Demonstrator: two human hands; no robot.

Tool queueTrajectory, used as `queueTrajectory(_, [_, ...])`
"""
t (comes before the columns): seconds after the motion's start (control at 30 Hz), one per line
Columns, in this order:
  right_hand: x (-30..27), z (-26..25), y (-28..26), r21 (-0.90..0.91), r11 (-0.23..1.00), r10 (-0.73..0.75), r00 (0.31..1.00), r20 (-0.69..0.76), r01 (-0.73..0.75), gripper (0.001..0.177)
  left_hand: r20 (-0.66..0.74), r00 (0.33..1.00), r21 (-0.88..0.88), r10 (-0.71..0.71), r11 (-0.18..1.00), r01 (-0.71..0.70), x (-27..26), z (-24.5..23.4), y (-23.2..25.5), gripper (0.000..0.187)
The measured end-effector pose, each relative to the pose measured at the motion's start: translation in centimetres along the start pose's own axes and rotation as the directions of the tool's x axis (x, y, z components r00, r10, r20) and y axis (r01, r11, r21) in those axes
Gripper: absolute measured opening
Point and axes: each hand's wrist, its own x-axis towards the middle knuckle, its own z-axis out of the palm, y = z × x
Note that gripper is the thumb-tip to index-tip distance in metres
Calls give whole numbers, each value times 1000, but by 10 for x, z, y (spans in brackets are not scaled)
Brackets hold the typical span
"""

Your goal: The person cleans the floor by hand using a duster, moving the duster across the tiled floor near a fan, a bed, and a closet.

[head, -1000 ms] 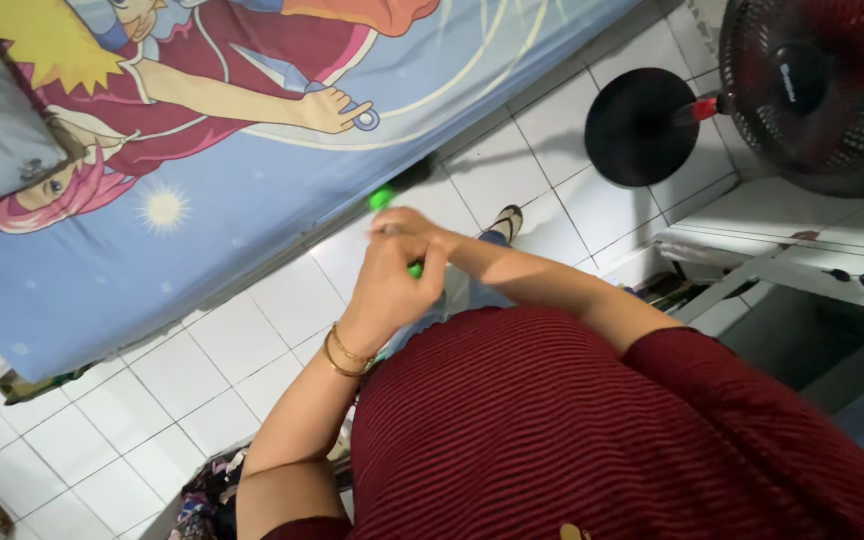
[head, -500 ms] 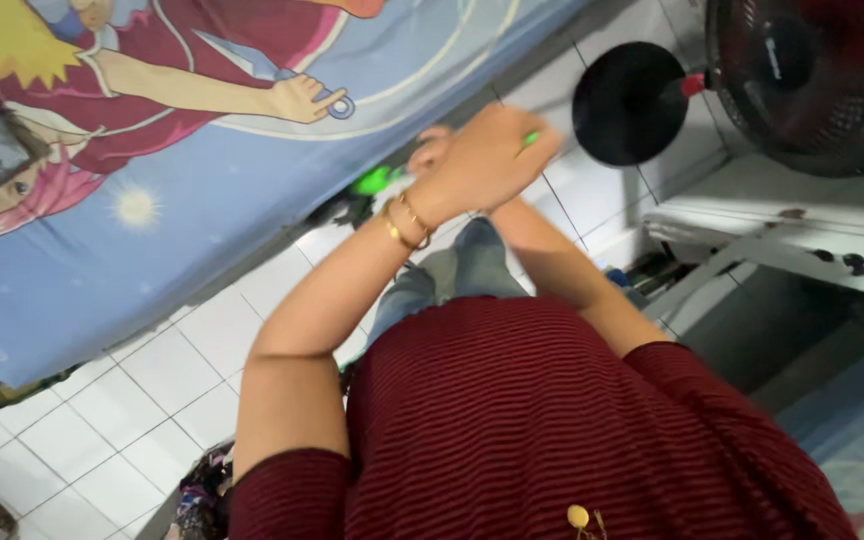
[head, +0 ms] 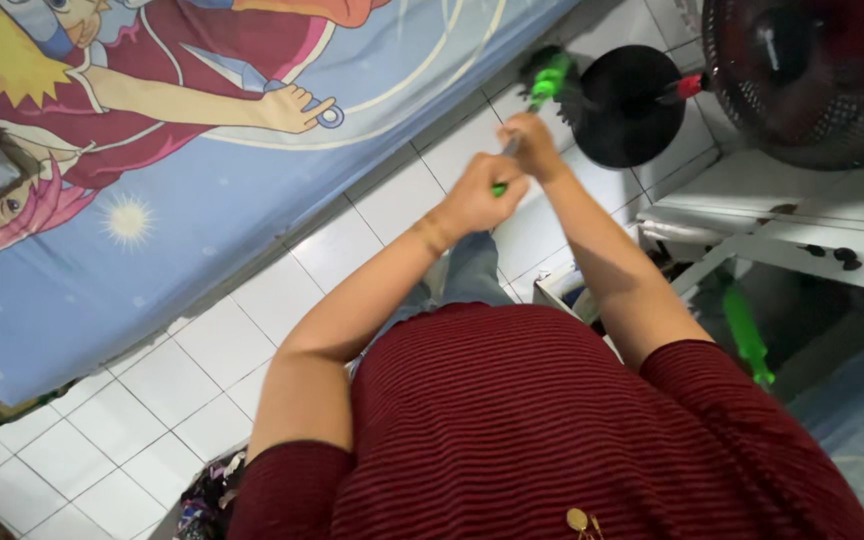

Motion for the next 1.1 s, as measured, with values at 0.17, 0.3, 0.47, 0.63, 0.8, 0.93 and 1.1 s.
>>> queueTrajectory(0.17, [8, 99, -79, 160, 945, 215, 909, 356, -286, 35, -181, 953, 86, -245, 961, 263, -55, -64, 102, 24])
queueTrajectory(0.3, [8, 154, -149, 291, 915, 132, 890, 436, -278, 28, -243, 969, 273, -51, 955, 119, -83, -90, 148, 19])
queueTrajectory(0.47, [23, 169, -222, 430, 850, 43, 854, 519, -304, 21, -88, 947, 414, -309, 853, 317, -82, -90, 87, 31])
queueTrajectory(0.63, [38, 130, -248, 474, 855, -15, 904, 427, -210, 17, 23, 873, 422, -487, 797, 433, -61, -58, 63, 35])
queueTrajectory(0.8, [27, 76, -217, 301, 946, -123, 992, -4, 118, 12, 149, 987, 201, -60, 979, 29, -44, -26, 94, 31])
queueTrajectory(0.93, [16, 10, -158, -5, 989, -145, 978, 152, 148, 10, 340, 913, -19, 224, 973, -231, -30, -9, 92, 24])
queueTrajectory(1.1, [-10, 26, -89, -64, 982, 187, 972, 140, -180, 22, -45, 948, 37, 315, 949, -314, -66, -11, -2, 17])
